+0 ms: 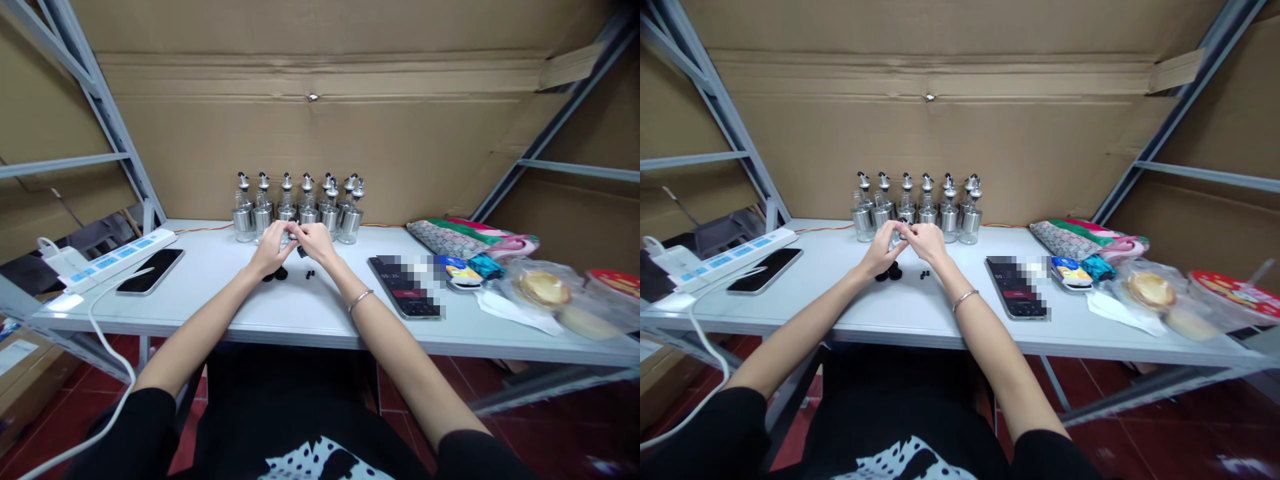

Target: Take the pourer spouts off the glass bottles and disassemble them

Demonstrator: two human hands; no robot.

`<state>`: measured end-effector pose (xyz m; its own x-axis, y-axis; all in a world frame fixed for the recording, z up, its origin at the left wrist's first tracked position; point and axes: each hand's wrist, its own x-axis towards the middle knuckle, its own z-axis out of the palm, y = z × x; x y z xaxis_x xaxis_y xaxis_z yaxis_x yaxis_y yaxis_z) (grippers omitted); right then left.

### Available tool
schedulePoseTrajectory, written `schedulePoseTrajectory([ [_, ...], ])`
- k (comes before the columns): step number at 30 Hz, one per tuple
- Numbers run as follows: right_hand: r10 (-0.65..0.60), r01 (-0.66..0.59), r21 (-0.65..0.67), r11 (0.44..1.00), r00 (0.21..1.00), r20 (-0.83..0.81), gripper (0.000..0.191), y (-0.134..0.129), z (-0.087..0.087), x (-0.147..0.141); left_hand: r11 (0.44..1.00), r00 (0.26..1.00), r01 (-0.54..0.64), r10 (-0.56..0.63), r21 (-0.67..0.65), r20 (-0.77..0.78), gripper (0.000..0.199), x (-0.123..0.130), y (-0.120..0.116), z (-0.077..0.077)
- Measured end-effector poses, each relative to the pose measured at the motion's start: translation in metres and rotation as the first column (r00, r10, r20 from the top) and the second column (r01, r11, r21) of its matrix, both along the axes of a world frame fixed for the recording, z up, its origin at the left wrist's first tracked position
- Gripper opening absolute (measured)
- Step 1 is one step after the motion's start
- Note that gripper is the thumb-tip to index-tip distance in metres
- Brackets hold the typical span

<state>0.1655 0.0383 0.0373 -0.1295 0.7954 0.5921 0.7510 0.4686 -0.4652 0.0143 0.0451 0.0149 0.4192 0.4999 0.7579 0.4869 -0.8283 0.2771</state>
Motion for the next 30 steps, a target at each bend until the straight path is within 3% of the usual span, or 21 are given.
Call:
schedulePoseTrajectory([
  [6, -0.035, 0.034, 0.069, 0.997, 0.999, 0.016, 0.067, -0.006, 0.006, -0.003, 0.999, 0.994, 0.002, 0.002, -0.040, 0.110, 0.023, -0.001, -0.006, 0.007],
  [10, -0.019, 0.023, 0.146, 0.989, 0.999, -0.027, 0.048, -0.009, 0.005, -0.002, 0.961, 0.958, 0.127, -0.055, -0.246, 0.281, 0.024, 0.002, -0.004, 0.008],
  [12, 0.004, 0.001, 0.168, 0.986, 0.999, -0.031, 0.041, -0.010, 0.004, -0.002, 0.858, 0.908, 0.294, -0.112, -0.421, 0.404, 0.025, 0.006, -0.002, 0.008],
  [15, 0.043, -0.043, 0.188, 0.981, 0.999, 0.003, 0.035, -0.011, 0.002, -0.003, 0.648, 0.819, 0.503, -0.147, -0.572, 0.555, 0.027, 0.010, -0.003, 0.010],
  [17, 0.034, -0.038, 0.190, 0.981, 0.999, 0.024, 0.035, -0.012, 0.002, -0.004, 0.583, 0.791, 0.555, -0.148, -0.594, 0.594, 0.031, 0.010, -0.007, 0.013],
  [19, 0.004, -0.012, 0.198, 0.980, 0.999, 0.039, 0.037, -0.012, 0.003, -0.005, 0.562, 0.793, 0.565, -0.167, -0.604, 0.586, 0.038, 0.009, -0.010, 0.015],
  [21, -0.025, 0.012, 0.210, 0.978, 0.998, 0.058, 0.038, -0.012, 0.003, -0.005, 0.582, 0.823, 0.539, -0.209, -0.609, 0.528, 0.047, 0.007, -0.011, 0.014],
  [23, -0.051, 0.032, 0.225, 0.974, 0.996, 0.078, 0.041, -0.010, 0.002, -0.005, 0.666, 0.886, 0.443, -0.223, -0.600, 0.407, 0.052, 0.006, -0.010, 0.011],
  [26, -0.042, 0.011, 0.259, 0.966, 0.992, 0.117, 0.048, -0.008, 0.000, -0.005, 0.822, 0.962, 0.249, -0.148, -0.512, 0.231, 0.053, 0.006, -0.008, 0.006],
  [30, -0.008, -0.045, 0.296, 0.954, 0.985, 0.175, 0.054, -0.008, -0.001, -0.007, 0.917, 0.978, 0.152, -0.087, -0.369, 0.187, 0.053, 0.005, -0.008, 0.006],
])
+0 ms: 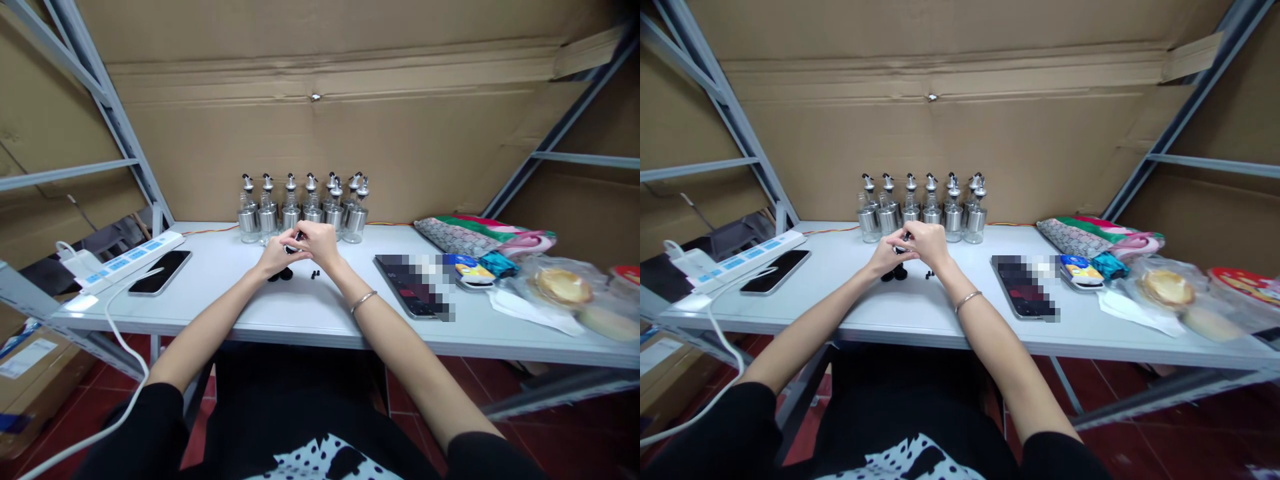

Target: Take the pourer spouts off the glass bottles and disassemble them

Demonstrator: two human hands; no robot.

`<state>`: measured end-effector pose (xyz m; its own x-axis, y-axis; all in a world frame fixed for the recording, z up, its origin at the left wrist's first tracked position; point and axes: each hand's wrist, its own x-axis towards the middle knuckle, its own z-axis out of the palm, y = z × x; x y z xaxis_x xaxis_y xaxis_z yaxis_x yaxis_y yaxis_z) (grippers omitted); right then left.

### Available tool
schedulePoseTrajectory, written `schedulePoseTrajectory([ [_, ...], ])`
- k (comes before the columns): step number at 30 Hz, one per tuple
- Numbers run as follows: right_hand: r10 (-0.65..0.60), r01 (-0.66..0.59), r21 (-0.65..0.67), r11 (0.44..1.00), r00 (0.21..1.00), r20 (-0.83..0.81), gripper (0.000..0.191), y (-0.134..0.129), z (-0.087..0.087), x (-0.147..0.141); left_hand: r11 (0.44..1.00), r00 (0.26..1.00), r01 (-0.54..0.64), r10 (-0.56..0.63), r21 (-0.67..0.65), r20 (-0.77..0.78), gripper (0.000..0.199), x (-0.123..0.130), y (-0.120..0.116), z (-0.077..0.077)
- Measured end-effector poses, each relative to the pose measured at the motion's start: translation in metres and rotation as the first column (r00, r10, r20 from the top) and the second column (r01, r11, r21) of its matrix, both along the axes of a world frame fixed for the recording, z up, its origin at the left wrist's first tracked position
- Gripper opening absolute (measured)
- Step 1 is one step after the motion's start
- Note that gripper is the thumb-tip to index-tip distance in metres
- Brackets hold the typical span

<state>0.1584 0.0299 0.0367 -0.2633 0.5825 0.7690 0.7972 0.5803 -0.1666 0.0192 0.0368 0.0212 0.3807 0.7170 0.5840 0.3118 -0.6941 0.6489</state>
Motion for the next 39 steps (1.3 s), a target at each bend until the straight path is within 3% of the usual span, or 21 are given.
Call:
schedulePoseTrajectory([
  [6, -0.015, 0.014, 0.015, 1.000, 0.994, 0.105, 0.058, -0.003, 0.001, 0.000, 0.996, 0.990, 0.028, -0.015, 0.088, -0.143, 0.043, -0.007, 0.002, 0.002],
  [11, -0.015, 0.014, 0.014, 1.000, 0.992, 0.127, 0.058, -0.004, 0.000, 0.000, 0.987, 0.973, -0.014, 0.050, 0.158, -0.224, 0.045, -0.008, 0.003, 0.001],
  [20, -0.054, 0.054, -0.010, 0.999, 0.997, -0.051, 0.057, 0.000, -0.006, 0.000, 0.941, 0.964, -0.050, 0.134, 0.336, -0.232, 0.047, -0.003, -0.002, 0.000],
  [25, -0.067, 0.039, -0.160, 0.986, 0.983, -0.173, 0.055, -0.002, 0.001, -0.003, 0.928, 0.960, -0.086, 0.175, 0.363, -0.220, 0.043, -0.005, 0.000, 0.000],
  [29, -0.219, 0.180, -0.410, 0.894, 0.974, -0.050, 0.052, 0.005, 0.008, 0.004, 0.926, 0.957, -0.144, 0.220, 0.350, -0.189, 0.037, -0.009, 0.002, 0.002],
  [32, -0.289, 0.263, -0.512, 0.818, 0.957, 0.031, 0.032, 0.015, 0.007, 0.018, 0.929, 0.955, -0.158, 0.230, 0.333, -0.187, 0.034, -0.011, 0.004, 0.002],
  [39, -0.273, 0.266, -0.727, 0.633, 0.956, 0.113, 0.012, 0.024, -0.004, 0.046, 0.924, 0.950, -0.180, 0.252, 0.339, -0.184, 0.035, -0.012, 0.004, 0.002],
])
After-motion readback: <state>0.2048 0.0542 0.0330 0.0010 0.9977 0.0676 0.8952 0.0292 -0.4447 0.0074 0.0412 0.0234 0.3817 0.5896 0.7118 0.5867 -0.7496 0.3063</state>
